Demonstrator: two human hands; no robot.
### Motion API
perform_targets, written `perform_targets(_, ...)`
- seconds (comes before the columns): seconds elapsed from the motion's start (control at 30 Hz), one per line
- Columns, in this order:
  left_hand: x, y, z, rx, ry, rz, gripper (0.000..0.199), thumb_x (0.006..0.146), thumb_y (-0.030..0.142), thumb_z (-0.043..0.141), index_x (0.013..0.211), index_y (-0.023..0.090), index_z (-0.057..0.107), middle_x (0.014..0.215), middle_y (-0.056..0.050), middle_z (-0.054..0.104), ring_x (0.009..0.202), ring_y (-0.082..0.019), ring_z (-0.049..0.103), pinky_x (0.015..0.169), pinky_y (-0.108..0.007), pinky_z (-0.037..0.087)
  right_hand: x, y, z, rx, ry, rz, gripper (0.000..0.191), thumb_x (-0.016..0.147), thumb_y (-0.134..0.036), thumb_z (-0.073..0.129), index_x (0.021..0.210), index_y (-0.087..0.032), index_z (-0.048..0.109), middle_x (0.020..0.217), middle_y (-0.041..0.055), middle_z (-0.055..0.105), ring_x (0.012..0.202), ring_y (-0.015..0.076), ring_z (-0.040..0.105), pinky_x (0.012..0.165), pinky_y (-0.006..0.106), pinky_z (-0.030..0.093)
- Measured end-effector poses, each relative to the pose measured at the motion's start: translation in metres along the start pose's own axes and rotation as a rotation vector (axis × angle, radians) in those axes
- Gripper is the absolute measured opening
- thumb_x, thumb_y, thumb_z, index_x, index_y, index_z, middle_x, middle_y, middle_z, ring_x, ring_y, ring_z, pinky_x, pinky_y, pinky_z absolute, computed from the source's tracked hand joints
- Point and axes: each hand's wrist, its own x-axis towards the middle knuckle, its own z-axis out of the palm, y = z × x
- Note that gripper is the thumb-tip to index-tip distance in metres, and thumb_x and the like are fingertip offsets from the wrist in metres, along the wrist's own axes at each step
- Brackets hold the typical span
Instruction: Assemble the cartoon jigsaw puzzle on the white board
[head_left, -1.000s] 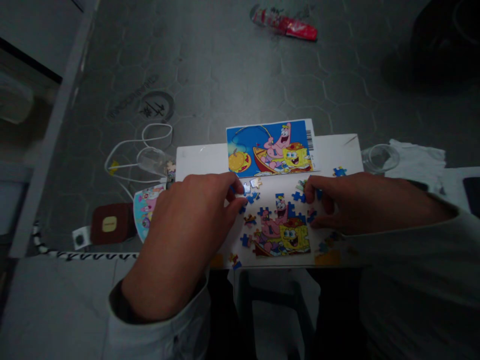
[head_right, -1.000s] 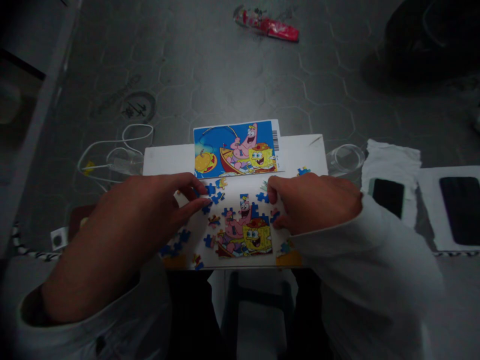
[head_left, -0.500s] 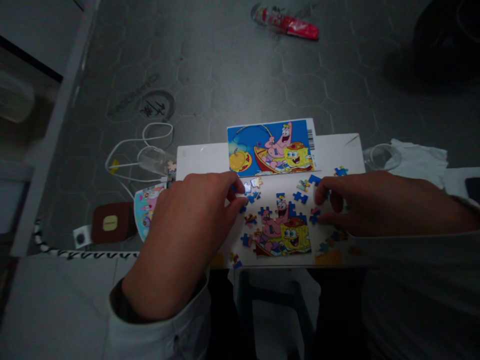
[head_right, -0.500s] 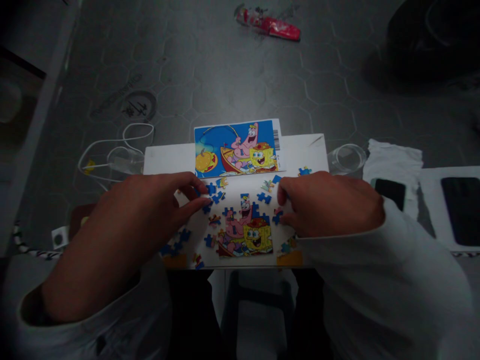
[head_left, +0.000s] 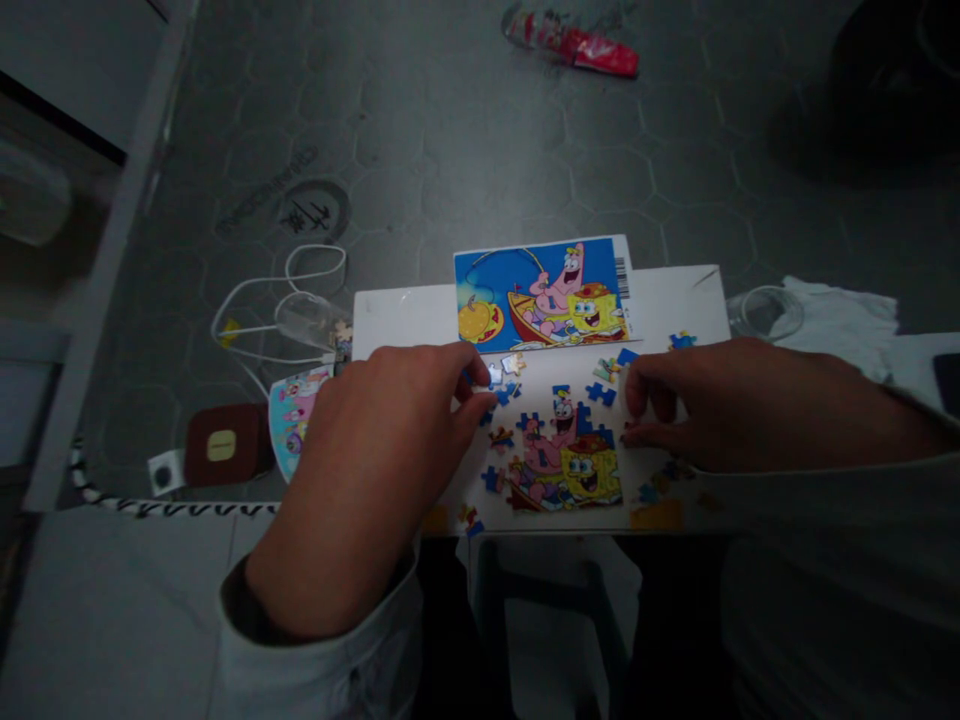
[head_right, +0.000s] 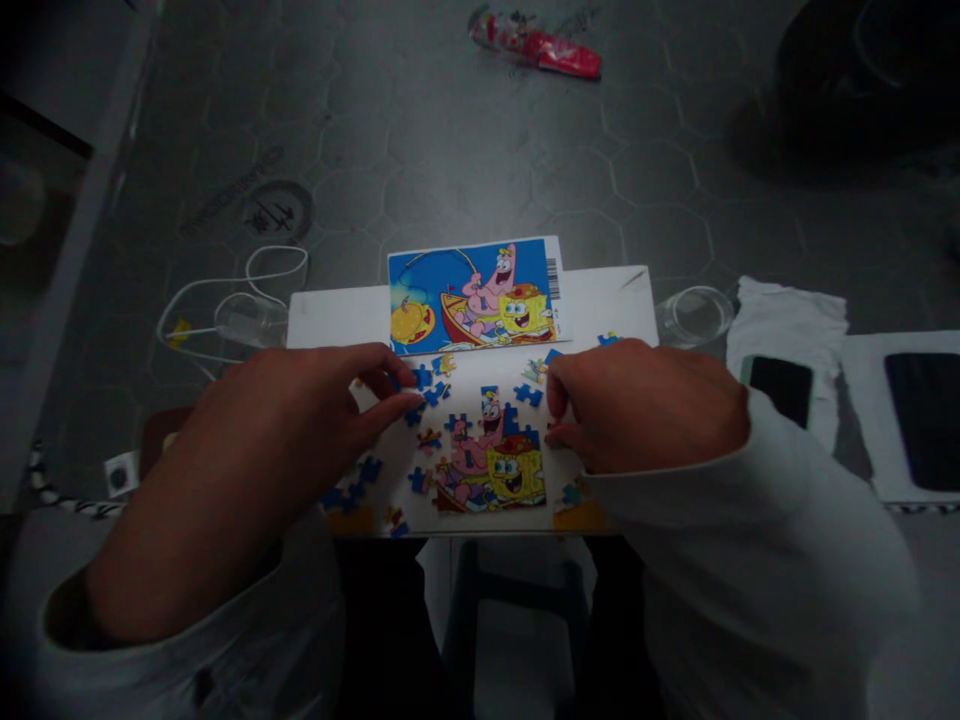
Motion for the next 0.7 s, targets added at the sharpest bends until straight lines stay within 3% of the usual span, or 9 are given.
perform_targets(0.23, -0.001, 0.0, 0.0, -0.004, 0.007, -0.006, 0.015, 0.1, 0.038, 0.073, 0.107, 0.033, 0.085, 0.09, -0.007, 0.085, 0.075, -0.03, 0.073, 0.061, -0.035, 0.031, -0.013, -0.001, -0.003, 0.015, 0.047, -0.049, 0.011, 0.094, -0.039, 0.073, 0.092, -0.033, 0.082, 0.08, 0.0023, 0.081, 0.058, 0.0207, 0.066, 0.053, 0.032, 0.04)
perform_targets(0.4, -0.002, 0.003, 0.001, -0.084, -0.032, 0.05, 0.015, 0.097, 0.039, 0.077, 0.108, 0.036, 0.086, 0.084, -0.002, 0.083, 0.067, -0.025, 0.069, 0.062, -0.034, 0.035, -0.016, -0.013, -0.008, 0.147, 0.245, -0.168, 0.008, 0.096, -0.028, 0.068, 0.092, -0.027, 0.075, 0.084, 0.0037, 0.081, 0.058, 0.0191, 0.066, 0.057, 0.033, 0.044)
perform_targets(0.5, -0.004, 0.003, 0.005, -0.123, -0.018, 0.105, 0.014, 0.098, 0.039, 0.077, 0.107, 0.037, 0.088, 0.079, -0.001, 0.083, 0.064, -0.023, 0.068, 0.064, -0.034, 0.038, -0.019, -0.024, -0.01, 0.224, 0.323, -0.238, 0.017, 0.102, -0.029, 0.059, 0.101, -0.028, 0.076, 0.083, 0.0032, 0.081, 0.058, 0.0195, 0.067, 0.056, 0.033, 0.042)
perform_targets(0.7, -0.004, 0.009, 0.004, -0.18, 0.011, 0.2, 0.009, 0.095, 0.035, 0.082, 0.096, 0.036, 0.091, 0.085, -0.001, 0.087, 0.071, -0.023, 0.075, 0.069, -0.035, 0.046, -0.024, -0.034, -0.01, 0.331, 0.351, -0.304, 0.028, 0.109, -0.029, 0.048, 0.104, -0.03, 0.075, 0.084, 0.0027, 0.081, 0.068, 0.0216, 0.073, 0.06, 0.033, 0.044)
